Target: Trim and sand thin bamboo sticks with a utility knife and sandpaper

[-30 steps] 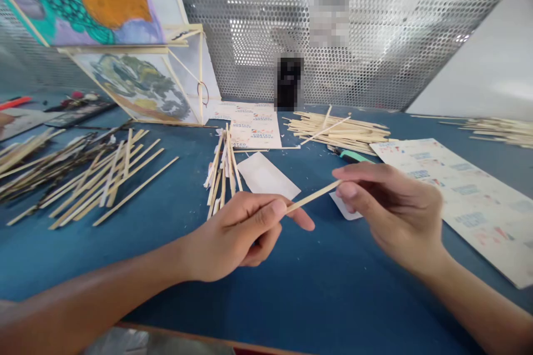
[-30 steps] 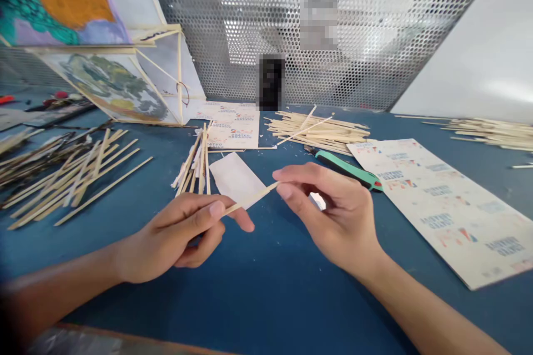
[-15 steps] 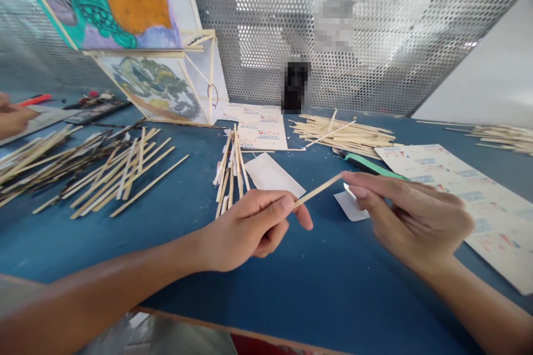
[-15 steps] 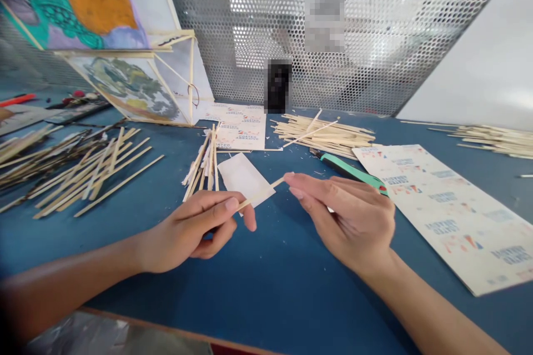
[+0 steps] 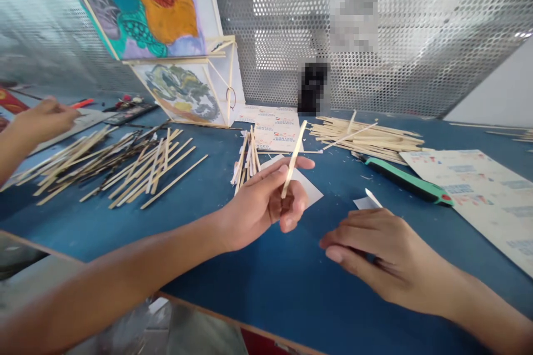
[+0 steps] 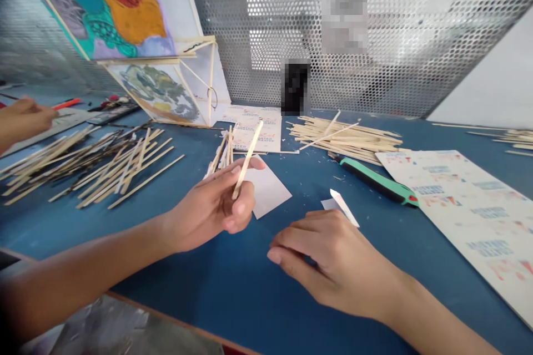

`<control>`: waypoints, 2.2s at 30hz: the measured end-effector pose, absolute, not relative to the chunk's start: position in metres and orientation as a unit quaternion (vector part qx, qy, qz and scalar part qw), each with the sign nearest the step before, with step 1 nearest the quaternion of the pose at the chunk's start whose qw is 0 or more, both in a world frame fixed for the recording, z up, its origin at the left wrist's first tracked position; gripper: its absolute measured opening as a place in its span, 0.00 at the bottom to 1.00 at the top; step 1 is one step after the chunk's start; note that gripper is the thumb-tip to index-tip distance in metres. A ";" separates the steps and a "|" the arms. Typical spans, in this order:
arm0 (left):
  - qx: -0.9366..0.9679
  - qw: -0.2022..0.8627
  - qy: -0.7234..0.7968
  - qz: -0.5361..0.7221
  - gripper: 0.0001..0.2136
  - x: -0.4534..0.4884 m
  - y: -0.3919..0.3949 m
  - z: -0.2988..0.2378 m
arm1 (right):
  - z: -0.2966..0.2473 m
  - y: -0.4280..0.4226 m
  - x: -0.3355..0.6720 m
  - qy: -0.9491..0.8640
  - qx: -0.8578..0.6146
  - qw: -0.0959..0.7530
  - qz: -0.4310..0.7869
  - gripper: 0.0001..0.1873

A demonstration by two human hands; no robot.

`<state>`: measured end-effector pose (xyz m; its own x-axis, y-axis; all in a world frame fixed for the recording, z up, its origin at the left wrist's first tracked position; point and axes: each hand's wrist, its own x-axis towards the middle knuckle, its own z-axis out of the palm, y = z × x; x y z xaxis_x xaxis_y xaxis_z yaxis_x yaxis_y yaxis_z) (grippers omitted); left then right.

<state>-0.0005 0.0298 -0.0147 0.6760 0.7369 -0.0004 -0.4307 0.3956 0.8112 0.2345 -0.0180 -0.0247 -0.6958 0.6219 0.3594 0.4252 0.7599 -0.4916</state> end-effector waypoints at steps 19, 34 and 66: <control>0.723 0.554 0.312 0.268 0.13 -0.001 0.015 0.009 | -0.035 -0.006 0.243 -0.921 -0.335 0.178 0.081 0.15; 0.708 -0.051 0.695 0.115 0.31 -0.189 0.041 -0.014 | -0.028 -0.018 0.232 -0.934 -0.317 0.160 0.043 0.18; 0.789 0.027 0.611 0.063 0.16 -0.041 0.092 0.008 | -0.031 -0.014 0.231 -0.931 -0.337 0.137 0.029 0.22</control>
